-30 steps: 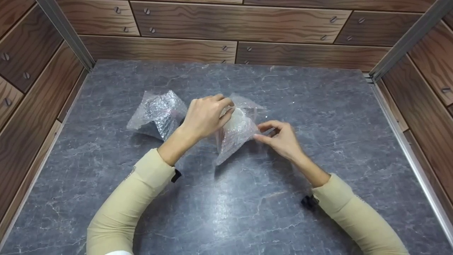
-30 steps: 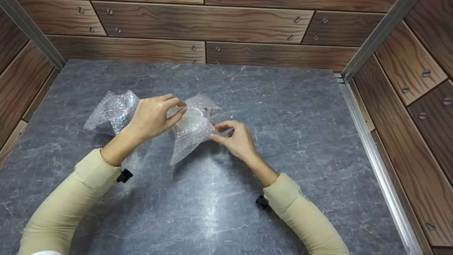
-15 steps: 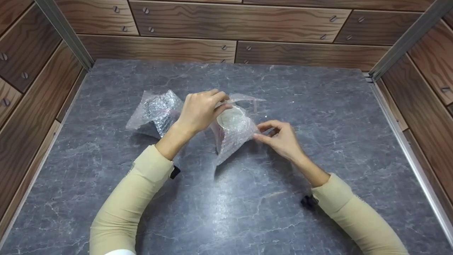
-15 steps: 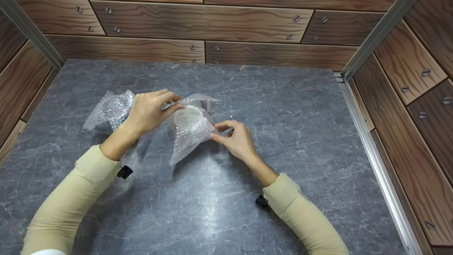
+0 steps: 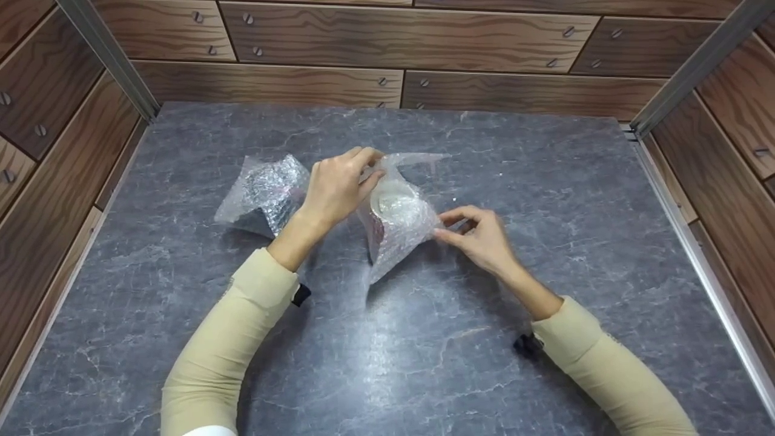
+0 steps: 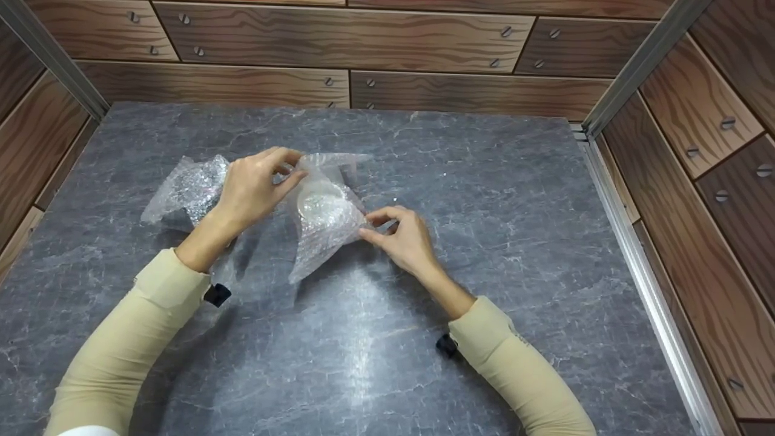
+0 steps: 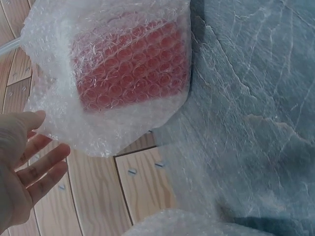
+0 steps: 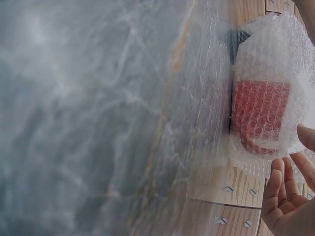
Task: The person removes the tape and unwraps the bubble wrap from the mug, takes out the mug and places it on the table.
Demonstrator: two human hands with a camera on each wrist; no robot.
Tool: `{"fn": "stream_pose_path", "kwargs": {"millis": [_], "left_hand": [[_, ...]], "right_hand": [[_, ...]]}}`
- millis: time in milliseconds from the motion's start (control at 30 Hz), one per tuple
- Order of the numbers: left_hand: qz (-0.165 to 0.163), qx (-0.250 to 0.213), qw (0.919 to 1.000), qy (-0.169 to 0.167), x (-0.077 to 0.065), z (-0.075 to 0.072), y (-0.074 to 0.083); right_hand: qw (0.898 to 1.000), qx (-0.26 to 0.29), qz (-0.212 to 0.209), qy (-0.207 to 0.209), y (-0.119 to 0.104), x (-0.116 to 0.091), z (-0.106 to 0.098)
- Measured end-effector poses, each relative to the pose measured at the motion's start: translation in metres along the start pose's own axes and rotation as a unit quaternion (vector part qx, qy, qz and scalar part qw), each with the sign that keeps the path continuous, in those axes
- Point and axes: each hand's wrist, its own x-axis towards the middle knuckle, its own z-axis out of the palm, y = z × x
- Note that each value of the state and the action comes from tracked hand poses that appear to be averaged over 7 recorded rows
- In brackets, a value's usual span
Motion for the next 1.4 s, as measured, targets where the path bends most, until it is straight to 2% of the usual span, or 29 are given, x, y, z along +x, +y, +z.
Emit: {"fn": "stream_pose_path", "kwargs": {"millis": [300,600,833,1033,1267,1400], "left_hand": [[-0.04,-0.025,0.9989,-0.001,0.003,0.004,-0.003],[-0.072,-0.04,0.9966,-0.009,0.005,0.008,-0.005],[-0.076,-0.054,0.9957,-0.003,0.005,0.011,-0.006],[-0.076,-0.059,0.9954,0.001,-0.001,0.005,-0.004],[-0.045,-0.046,0.9977,0.02,-0.016,-0.003,0.001],[-0.028,-0.033,0.999,0.01,-0.026,-0.005,0.004]], "right_hand": [[1.0,-0.012,-0.006,0.007,0.0,0.0,0.001],[1.0,-0.015,0.005,0.005,-0.001,0.002,0.0],[1.0,-0.015,0.0,0.009,-0.001,0.002,0.0],[1.0,-0.02,-0.001,0.011,0.0,0.002,0.001],[1.0,-0.019,0.0,0.014,0.0,0.003,0.002],[1.0,-0.017,0.002,0.013,-0.001,0.003,0.001]]}}
